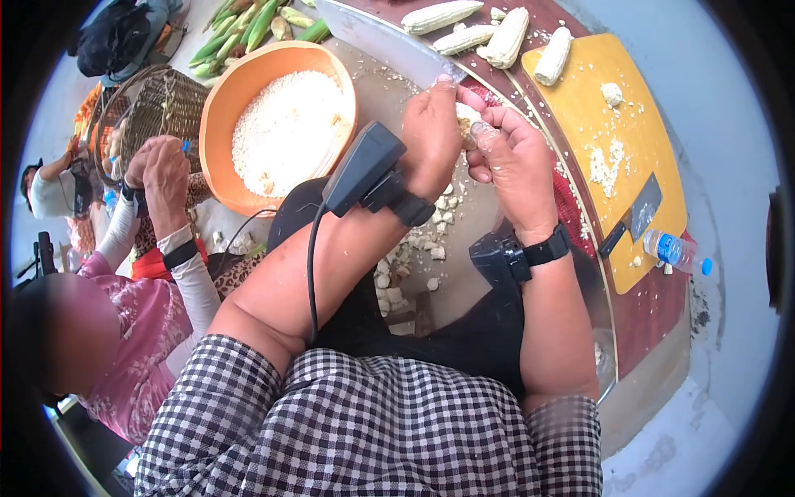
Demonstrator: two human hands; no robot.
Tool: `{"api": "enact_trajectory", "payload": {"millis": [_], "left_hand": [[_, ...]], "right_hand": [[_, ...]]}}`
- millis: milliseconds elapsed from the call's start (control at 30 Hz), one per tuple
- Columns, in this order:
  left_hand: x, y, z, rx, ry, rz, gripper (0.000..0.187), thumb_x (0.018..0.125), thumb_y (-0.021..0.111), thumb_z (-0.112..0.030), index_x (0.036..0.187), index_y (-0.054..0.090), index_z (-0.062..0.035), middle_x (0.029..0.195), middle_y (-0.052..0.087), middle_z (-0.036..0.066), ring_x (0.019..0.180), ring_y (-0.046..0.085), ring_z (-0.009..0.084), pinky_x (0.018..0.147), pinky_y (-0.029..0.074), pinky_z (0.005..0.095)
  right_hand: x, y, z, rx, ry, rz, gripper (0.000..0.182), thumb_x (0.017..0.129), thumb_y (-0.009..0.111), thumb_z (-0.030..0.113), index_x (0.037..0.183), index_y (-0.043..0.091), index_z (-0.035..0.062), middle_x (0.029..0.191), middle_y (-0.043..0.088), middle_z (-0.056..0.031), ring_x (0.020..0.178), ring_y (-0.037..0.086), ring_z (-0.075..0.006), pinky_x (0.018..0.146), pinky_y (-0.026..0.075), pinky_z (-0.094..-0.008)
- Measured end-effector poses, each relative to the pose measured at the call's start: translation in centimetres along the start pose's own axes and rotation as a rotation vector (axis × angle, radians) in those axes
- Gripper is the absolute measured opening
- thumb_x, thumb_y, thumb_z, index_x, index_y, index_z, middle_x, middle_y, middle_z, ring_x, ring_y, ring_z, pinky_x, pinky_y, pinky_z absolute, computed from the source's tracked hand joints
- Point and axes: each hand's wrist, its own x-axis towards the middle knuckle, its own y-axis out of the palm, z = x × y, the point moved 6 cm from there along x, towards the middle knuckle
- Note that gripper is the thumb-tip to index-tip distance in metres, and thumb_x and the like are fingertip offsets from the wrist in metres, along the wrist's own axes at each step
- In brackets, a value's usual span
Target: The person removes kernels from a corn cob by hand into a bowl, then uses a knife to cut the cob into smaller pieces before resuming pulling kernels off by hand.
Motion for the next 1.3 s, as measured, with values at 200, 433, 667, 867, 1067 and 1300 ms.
{"api": "enact_trajectory", "payload": {"millis": [200, 433, 667, 867, 1067, 1300], "left_hand": [[-0.7, 0.4, -0.4, -0.073, -0.050, -0.042, 0.040, 0.098, 0.035, -0.028, 0.080, 0.058, -0.0010, 0.069, 0.057, 0.009, 0.057, 0.053, 0.0142, 0.051, 0.044, 0.0263], [-0.4, 0.3, -0.6, 0.058, 0.035, -0.002, 0.042, 0.098, 0.033, -0.029, 0.081, 0.058, -0.0005, 0.072, 0.060, 0.009, 0.060, 0.055, 0.0142, 0.056, 0.047, 0.0272], [-0.9, 0.1, -0.9, 0.082, 0.053, 0.003, 0.043, 0.099, 0.034, -0.029, 0.078, 0.059, -0.0004, 0.068, 0.059, 0.008, 0.058, 0.053, 0.0130, 0.055, 0.045, 0.0261], [-1.0, 0.1, -1.0, 0.192, 0.111, -0.038, 0.044, 0.098, 0.036, -0.029, 0.074, 0.060, -0.0014, 0.058, 0.050, 0.002, 0.051, 0.040, 0.0087, 0.047, 0.032, 0.0243], [-1.1, 0.6, -0.8, -0.055, -0.038, -0.044, 0.041, 0.098, 0.036, -0.030, 0.078, 0.058, -0.0019, 0.063, 0.052, 0.006, 0.053, 0.048, 0.0132, 0.049, 0.039, 0.0248], [-0.5, 0.2, -0.3, -0.217, -0.127, -0.024, 0.036, 0.098, 0.037, -0.030, 0.084, 0.055, -0.0016, 0.079, 0.057, 0.012, 0.062, 0.055, 0.0190, 0.054, 0.046, 0.0297]], "right_hand": [[0.2, -0.4, -0.3, -0.102, 0.020, 0.009, 0.014, 0.089, 0.057, 0.012, 0.097, 0.056, 0.0003, 0.073, 0.057, -0.0021, 0.060, 0.053, -0.0053, 0.051, 0.045, -0.0192], [0.2, -0.2, -0.1, -0.082, 0.005, 0.055, 0.015, 0.089, 0.057, 0.013, 0.097, 0.055, 0.0010, 0.075, 0.057, -0.0007, 0.061, 0.053, -0.0044, 0.054, 0.047, -0.0182], [0.1, 0.0, -0.1, -0.078, 0.030, 0.059, 0.017, 0.089, 0.057, 0.012, 0.100, 0.055, 0.0004, 0.079, 0.057, -0.0018, 0.062, 0.053, -0.0046, 0.054, 0.046, -0.0186], [0.1, 0.0, 0.2, -0.217, 0.033, 0.016, 0.015, 0.086, 0.054, 0.008, 0.099, 0.055, -0.0002, 0.074, 0.056, -0.0018, 0.060, 0.055, -0.0059, 0.052, 0.047, -0.0205], [0.2, 0.0, -0.3, -0.117, 0.055, 0.013, 0.011, 0.087, 0.049, 0.005, 0.097, 0.053, 0.0012, 0.078, 0.055, -0.0026, 0.062, 0.054, -0.0069, 0.051, 0.045, -0.0205], [0.1, 0.5, 0.1, 0.127, 0.068, 0.122, 0.013, 0.089, 0.054, 0.007, 0.102, 0.051, 0.0028, 0.086, 0.052, -0.0022, 0.067, 0.052, -0.0064, 0.052, 0.042, -0.0182]]}}
